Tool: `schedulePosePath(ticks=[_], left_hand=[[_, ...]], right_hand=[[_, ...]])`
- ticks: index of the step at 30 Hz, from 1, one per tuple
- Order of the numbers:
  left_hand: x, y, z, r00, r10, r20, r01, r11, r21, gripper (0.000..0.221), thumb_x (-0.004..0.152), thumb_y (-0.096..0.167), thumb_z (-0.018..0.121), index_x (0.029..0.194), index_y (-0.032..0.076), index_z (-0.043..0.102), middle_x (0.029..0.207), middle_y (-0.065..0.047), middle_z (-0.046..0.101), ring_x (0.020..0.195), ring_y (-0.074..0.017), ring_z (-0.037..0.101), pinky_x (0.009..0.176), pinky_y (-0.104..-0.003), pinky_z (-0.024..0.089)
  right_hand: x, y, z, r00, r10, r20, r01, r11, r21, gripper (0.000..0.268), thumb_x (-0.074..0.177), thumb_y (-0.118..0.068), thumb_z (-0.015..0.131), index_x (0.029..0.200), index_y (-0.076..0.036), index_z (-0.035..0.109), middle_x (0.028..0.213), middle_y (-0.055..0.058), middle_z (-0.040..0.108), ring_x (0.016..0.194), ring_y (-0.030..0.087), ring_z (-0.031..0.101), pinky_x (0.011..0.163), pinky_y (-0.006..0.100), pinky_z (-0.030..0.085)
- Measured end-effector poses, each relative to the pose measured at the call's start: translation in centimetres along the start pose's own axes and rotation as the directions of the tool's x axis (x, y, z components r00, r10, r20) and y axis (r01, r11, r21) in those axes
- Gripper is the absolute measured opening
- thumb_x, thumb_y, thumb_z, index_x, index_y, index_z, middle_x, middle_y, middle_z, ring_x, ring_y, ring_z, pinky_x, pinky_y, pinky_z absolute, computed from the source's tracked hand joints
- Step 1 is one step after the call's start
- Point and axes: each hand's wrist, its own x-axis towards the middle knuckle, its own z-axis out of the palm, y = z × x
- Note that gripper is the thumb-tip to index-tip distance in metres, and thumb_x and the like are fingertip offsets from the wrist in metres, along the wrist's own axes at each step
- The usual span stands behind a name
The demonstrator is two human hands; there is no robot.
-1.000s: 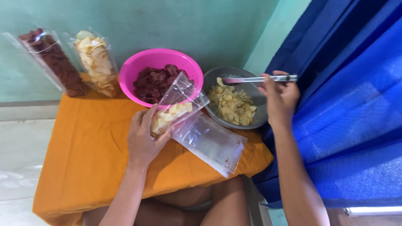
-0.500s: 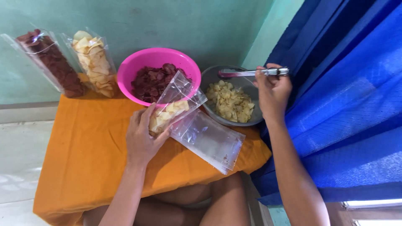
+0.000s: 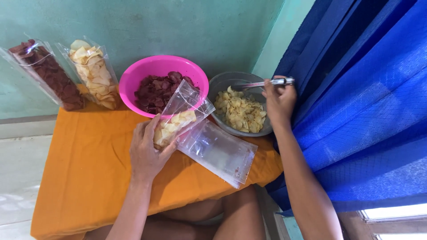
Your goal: Manually packing chips into plastic bags using tongs
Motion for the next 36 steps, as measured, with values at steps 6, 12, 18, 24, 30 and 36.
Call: schedulePosePath(ticks=[6,12,18,24,30,36], left_hand=[[0.1,0.0,0.2,1.000,0.006,-0.020,-0.006,1.000,0.000,0.075,0.073,0.040,0.089,0.137,0.008,0.065,0.111,-0.015,0.063,0.103,-0.0335,0.066,0.088,-0.044,0.056],[0.3,0.6,-0.2,1.000,-0.023,0.000,0.023,0.999,-0.038,0.073,0.073,0.035,0.090,0.135,0.006,0.065,0.111,-0.018,0.063,0.104,-0.0366,0.066,0.089,-0.047,0.056],[0.2,0.5,-0.3,0.999,0.026,-0.024,-0.026,1.000,-0.014,0.076,0.073,0.038,0.090,0.137,0.005,0.064,0.111,-0.017,0.061,0.104,-0.0366,0.065,0.088,-0.046,0.055],[0.0,0.0,-0.1,1.000,0.007,0.002,-0.007,1.000,-0.019,0.075,0.076,0.040,0.087,0.138,0.006,0.063,0.113,-0.017,0.061,0.106,-0.0355,0.065,0.089,-0.047,0.055],[0.1,0.6,-0.1,1.000,-0.029,0.001,0.029,1.000,-0.011,0.074,0.074,0.039,0.088,0.137,0.007,0.065,0.113,-0.018,0.062,0.107,-0.0375,0.065,0.089,-0.048,0.056],[0.0,0.2,-0.3,0.999,-0.018,0.032,0.019,1.000,-0.008,0.074,0.078,0.040,0.086,0.139,0.006,0.062,0.114,-0.018,0.061,0.108,-0.0364,0.065,0.089,-0.047,0.056]], right_hand=[[-0.5,-3.9,-1.5,0.978,0.188,0.094,-0.206,0.942,0.266,0.035,0.098,-0.022,0.071,0.123,-0.006,0.053,0.117,0.025,0.072,0.107,0.036,0.076,0.093,0.047,0.064],[-2.7,-9.9,0.5,0.929,0.284,0.237,-0.350,0.884,0.311,0.039,0.092,-0.023,0.076,0.121,-0.009,0.054,0.113,0.021,0.074,0.097,0.027,0.079,0.085,0.038,0.068],[-1.2,-6.2,-0.4,0.996,0.057,0.074,-0.063,0.995,0.080,0.043,0.097,-0.021,0.077,0.126,0.000,0.054,0.114,0.027,0.071,0.104,0.034,0.076,0.088,0.047,0.064],[0.9,0.4,-1.2,0.993,-0.116,0.010,0.115,0.971,-0.210,0.035,0.090,-0.015,0.080,0.119,-0.003,0.063,0.101,0.022,0.074,0.094,0.030,0.076,0.077,0.038,0.062],[1.7,3.6,-1.2,0.995,-0.094,0.033,0.099,0.933,-0.345,0.035,0.086,-0.025,0.083,0.114,-0.010,0.069,0.095,0.016,0.076,0.091,0.029,0.076,0.073,0.038,0.063],[0.9,1.1,-1.1,0.997,-0.069,-0.014,0.064,0.969,-0.238,0.031,0.092,-0.019,0.076,0.117,-0.004,0.065,0.096,0.022,0.075,0.086,0.029,0.077,0.073,0.039,0.067]])
